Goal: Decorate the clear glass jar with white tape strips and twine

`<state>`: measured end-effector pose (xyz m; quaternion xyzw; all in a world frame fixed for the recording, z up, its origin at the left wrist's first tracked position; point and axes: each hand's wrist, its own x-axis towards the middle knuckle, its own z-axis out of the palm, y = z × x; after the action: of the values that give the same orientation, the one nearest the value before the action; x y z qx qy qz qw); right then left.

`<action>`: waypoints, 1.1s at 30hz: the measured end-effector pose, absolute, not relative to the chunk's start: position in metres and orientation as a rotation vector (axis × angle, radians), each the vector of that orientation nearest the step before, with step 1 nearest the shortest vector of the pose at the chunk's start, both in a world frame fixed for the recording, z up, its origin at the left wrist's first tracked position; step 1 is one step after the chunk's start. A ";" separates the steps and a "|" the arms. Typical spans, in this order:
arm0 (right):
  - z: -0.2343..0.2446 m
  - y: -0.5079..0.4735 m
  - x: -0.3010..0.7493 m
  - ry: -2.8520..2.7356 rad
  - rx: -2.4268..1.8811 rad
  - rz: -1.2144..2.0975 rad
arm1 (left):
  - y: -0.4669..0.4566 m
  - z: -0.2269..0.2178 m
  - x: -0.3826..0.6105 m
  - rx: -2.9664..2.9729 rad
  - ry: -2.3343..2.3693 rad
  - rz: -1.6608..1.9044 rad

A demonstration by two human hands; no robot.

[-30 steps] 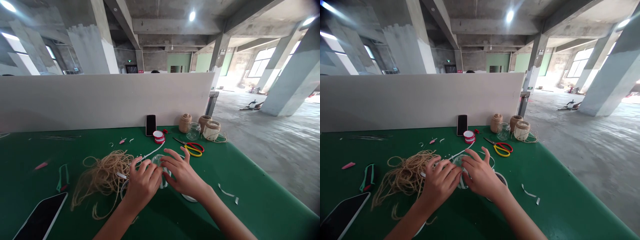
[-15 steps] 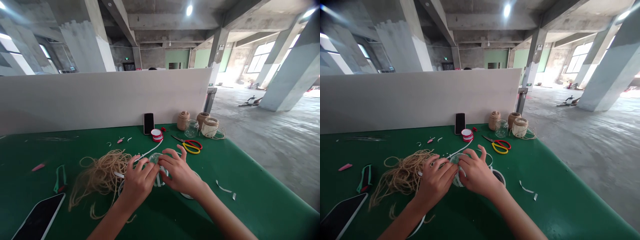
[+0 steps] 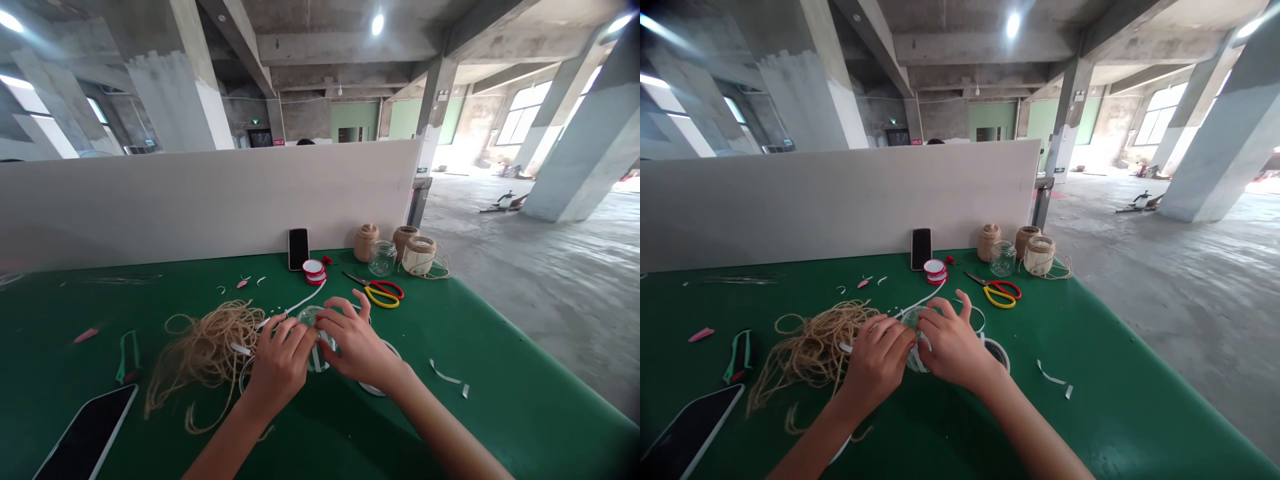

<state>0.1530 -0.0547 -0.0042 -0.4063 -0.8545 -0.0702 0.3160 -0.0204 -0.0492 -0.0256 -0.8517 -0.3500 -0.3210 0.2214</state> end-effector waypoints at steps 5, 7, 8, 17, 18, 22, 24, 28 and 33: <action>-0.005 -0.055 0.153 -2.246 -1.090 -0.221 | -0.051 -0.027 -0.023 -2.365 -0.969 -1.041; -0.006 -0.055 0.153 -2.237 -1.090 -0.210 | -0.051 -0.027 -0.024 -2.363 -0.965 -1.125; -0.007 -0.055 0.153 -2.235 -1.084 -0.199 | -0.051 -0.027 -0.024 -2.365 -0.966 -1.149; -0.011 -0.054 0.153 -2.184 -1.054 -0.085 | -0.053 -0.027 -0.025 -2.282 -0.893 -1.072; -0.011 -0.054 0.152 -2.182 -1.051 -0.078 | -0.054 -0.026 -0.025 -2.267 -0.887 -1.068; -0.011 -0.054 0.152 -2.182 -1.049 -0.088 | -0.055 -0.025 -0.026 -2.232 -0.864 -1.052; -0.011 -0.054 0.152 -2.193 -1.058 -0.118 | -0.055 -0.025 -0.026 -2.229 -0.855 -1.042; -0.011 -0.054 0.152 -2.207 -1.064 -0.136 | -0.054 -0.023 -0.024 -2.219 -0.845 -1.017; -0.013 -0.054 0.152 -2.178 -1.032 -0.077 | -0.053 -0.023 -0.022 -2.214 -0.876 -1.008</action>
<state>0.1518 -0.0540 -0.0129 -0.3997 -0.8437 -0.0297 0.3572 -0.0221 -0.0530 -0.0230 -0.8235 -0.3258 -0.3748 0.2744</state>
